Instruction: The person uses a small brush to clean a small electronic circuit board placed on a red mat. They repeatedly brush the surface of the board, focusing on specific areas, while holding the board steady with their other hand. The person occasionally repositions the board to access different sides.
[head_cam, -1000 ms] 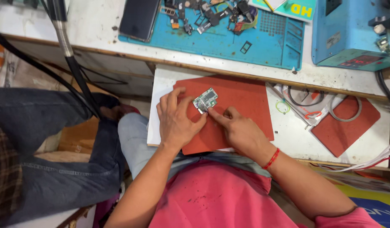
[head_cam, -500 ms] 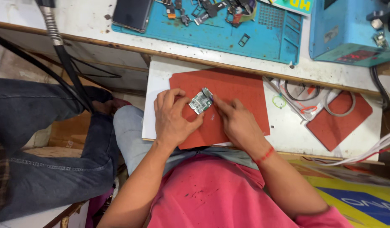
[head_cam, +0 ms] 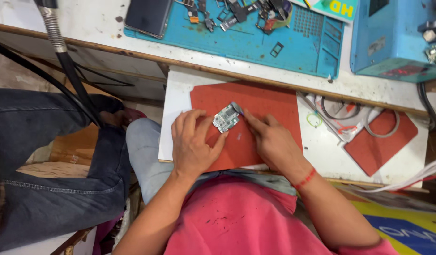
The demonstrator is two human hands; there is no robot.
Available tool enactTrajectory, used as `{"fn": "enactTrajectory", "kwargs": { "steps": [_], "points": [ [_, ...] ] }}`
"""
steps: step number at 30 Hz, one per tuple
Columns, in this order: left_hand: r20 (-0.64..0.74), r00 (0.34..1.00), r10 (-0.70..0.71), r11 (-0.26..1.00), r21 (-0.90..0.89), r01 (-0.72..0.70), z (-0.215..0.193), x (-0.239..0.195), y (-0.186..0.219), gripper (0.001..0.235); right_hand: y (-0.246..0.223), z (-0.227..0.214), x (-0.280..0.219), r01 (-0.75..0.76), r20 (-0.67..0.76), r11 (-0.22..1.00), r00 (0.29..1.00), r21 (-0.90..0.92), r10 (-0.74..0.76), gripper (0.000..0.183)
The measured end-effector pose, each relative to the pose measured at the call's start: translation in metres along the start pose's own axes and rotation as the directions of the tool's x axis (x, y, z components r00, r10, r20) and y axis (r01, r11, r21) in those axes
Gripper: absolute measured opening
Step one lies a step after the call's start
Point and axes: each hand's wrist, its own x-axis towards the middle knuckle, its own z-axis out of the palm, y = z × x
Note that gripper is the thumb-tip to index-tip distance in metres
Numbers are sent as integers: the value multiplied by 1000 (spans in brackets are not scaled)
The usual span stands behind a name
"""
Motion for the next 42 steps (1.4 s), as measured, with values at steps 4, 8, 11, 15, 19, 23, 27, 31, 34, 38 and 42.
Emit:
{"fn": "enactTrajectory", "kwargs": {
  "steps": [4,8,11,15,19,23,27,31,34,38,42],
  "points": [
    [25,1000,-6,1000,12,6,3,-5,-1,42,5,4,-11,17,8,998,1000,-56,-16,50],
    [-8,999,33,999,15,-33,3,1,-1,44,-5,14,-9,116,35,987,993,-111,-112,59],
    [-9,1000,10,1000,20,-9,4,-5,-2,44,-4,9,-1,65,20,988,998,-139,-62,59],
    [-15,1000,17,1000,1,-17,3,-1,-2,47,-11,7,-7,195,129,976,975,-101,-182,67],
    [-12,1000,-4,1000,-8,4,5,-9,-3,47,-3,5,0,43,75,985,997,-165,-31,60],
    [-25,1000,17,1000,-8,-17,4,-1,-5,49,-4,4,1,100,71,984,993,-149,-90,62],
    [-38,999,20,1000,4,-20,5,-7,-5,51,-10,5,-1,82,155,988,986,-134,-61,65],
    [-14,1000,16,1000,-19,-16,5,-6,-5,48,-16,-1,0,60,124,983,992,-173,-39,59],
    [-28,1000,8,1000,9,-8,5,-9,-6,44,-18,-1,5,68,87,981,995,-180,-53,57],
    [-33,999,13,1000,5,-12,7,-7,-6,43,-18,-4,6,49,69,981,997,-190,-36,58],
    [-30,999,15,1000,11,-15,6,-9,-5,42,-18,-2,0,24,163,984,987,-179,5,54]
  ]
}}
